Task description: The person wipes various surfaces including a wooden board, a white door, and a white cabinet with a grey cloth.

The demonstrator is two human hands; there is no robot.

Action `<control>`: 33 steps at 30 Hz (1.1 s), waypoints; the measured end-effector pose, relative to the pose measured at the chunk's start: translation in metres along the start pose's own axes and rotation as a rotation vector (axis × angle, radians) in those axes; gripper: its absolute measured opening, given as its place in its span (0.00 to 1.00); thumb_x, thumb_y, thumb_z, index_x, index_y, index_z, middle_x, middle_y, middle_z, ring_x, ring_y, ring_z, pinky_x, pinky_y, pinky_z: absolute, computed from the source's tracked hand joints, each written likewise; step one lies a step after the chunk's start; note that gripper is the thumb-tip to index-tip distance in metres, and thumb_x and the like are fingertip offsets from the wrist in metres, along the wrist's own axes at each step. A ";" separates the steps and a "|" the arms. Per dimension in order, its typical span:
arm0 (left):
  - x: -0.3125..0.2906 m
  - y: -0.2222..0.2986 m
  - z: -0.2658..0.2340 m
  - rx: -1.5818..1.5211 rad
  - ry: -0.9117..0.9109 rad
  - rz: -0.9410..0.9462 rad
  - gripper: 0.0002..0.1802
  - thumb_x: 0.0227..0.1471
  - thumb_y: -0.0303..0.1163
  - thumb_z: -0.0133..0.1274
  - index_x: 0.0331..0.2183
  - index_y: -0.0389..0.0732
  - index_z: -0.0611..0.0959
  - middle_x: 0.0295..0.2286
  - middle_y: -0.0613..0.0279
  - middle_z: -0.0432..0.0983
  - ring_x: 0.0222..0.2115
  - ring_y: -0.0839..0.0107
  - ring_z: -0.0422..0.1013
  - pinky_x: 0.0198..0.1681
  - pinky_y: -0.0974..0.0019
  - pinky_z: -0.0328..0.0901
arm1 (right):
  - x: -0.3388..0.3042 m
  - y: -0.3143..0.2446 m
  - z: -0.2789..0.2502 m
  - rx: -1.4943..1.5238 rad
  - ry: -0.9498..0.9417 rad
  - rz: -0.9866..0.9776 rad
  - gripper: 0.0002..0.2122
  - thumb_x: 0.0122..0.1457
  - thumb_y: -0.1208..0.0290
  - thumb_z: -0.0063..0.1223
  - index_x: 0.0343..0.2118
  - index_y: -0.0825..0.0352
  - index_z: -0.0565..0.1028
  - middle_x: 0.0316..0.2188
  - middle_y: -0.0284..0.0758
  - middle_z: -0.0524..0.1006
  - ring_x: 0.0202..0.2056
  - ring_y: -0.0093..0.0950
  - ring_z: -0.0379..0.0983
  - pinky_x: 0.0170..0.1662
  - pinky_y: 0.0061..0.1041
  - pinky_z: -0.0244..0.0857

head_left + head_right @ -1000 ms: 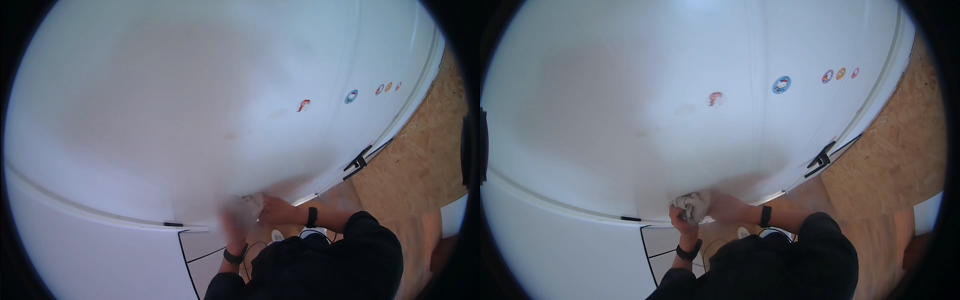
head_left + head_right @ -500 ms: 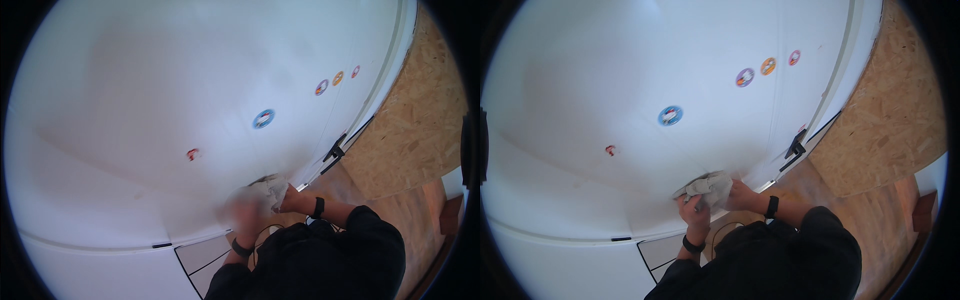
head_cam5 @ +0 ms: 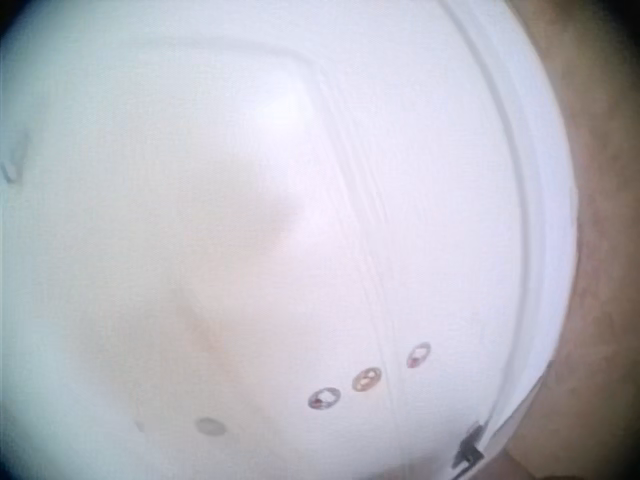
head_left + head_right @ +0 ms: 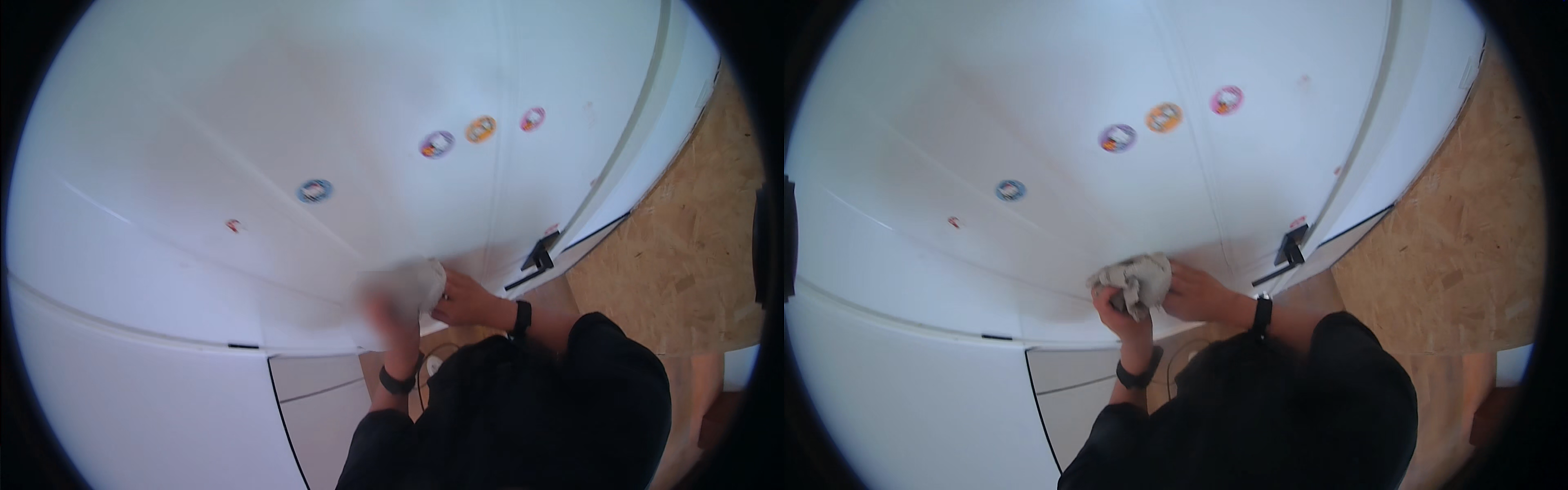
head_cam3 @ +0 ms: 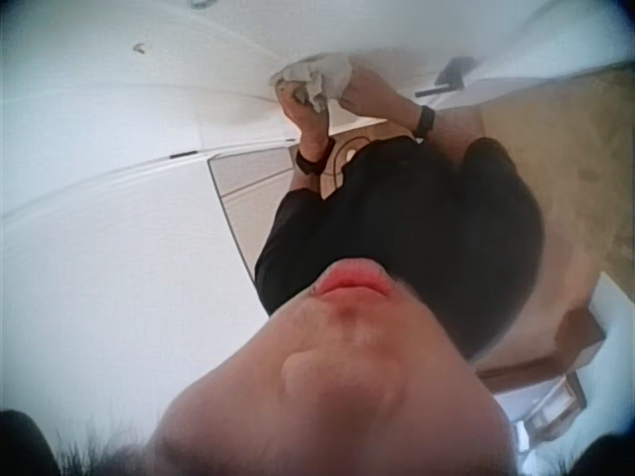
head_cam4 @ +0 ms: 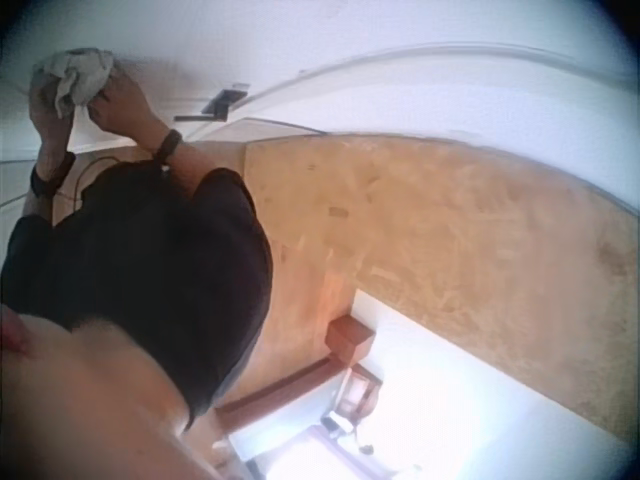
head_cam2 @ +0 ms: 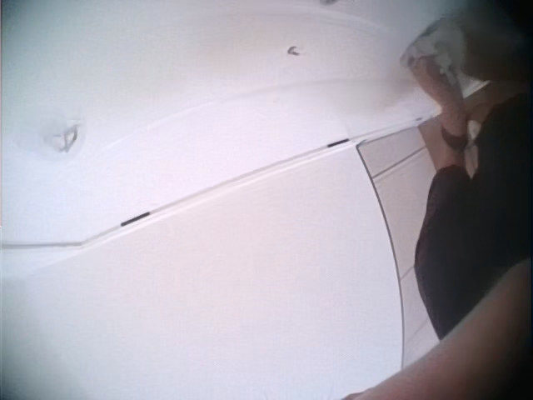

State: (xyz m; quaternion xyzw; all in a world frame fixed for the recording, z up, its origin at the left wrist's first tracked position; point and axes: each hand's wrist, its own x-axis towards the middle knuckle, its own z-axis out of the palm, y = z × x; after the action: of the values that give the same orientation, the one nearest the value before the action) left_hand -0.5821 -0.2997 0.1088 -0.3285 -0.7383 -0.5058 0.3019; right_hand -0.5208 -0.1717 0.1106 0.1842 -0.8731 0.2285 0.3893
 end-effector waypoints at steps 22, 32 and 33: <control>-0.104 0.077 0.107 0.102 -1.015 -0.330 0.19 0.34 0.29 0.55 0.32 0.41 0.68 0.33 0.51 0.67 0.31 0.50 0.67 0.28 0.56 0.63 | -0.175 0.029 -0.095 -0.073 -0.304 0.559 0.20 0.36 0.76 0.50 0.37 0.70 0.65 0.41 0.44 0.62 0.45 0.42 0.59 0.49 0.35 0.56; -0.094 0.058 0.100 0.135 -0.806 -0.192 0.18 0.30 0.19 0.53 0.29 0.37 0.68 0.34 0.50 0.65 0.34 0.50 0.65 0.33 0.59 0.62 | -0.154 0.048 -0.038 -0.188 -0.068 0.438 0.10 0.40 0.75 0.44 0.30 0.67 0.68 0.30 0.35 0.68 0.36 0.30 0.66 0.49 0.29 0.56; -0.094 0.058 0.101 0.135 -0.809 -0.188 0.18 0.30 0.19 0.53 0.29 0.37 0.68 0.34 0.50 0.65 0.34 0.50 0.65 0.33 0.59 0.62 | -0.156 0.050 -0.040 -0.190 -0.064 0.440 0.10 0.40 0.75 0.44 0.30 0.67 0.68 0.30 0.35 0.68 0.36 0.30 0.66 0.49 0.29 0.56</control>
State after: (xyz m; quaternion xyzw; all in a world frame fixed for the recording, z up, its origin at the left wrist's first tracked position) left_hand -0.4912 -0.2053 0.0372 -0.4113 -0.8556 -0.3119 -0.0390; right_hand -0.4238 -0.0859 0.0023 -0.0409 -0.9217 0.2187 0.3179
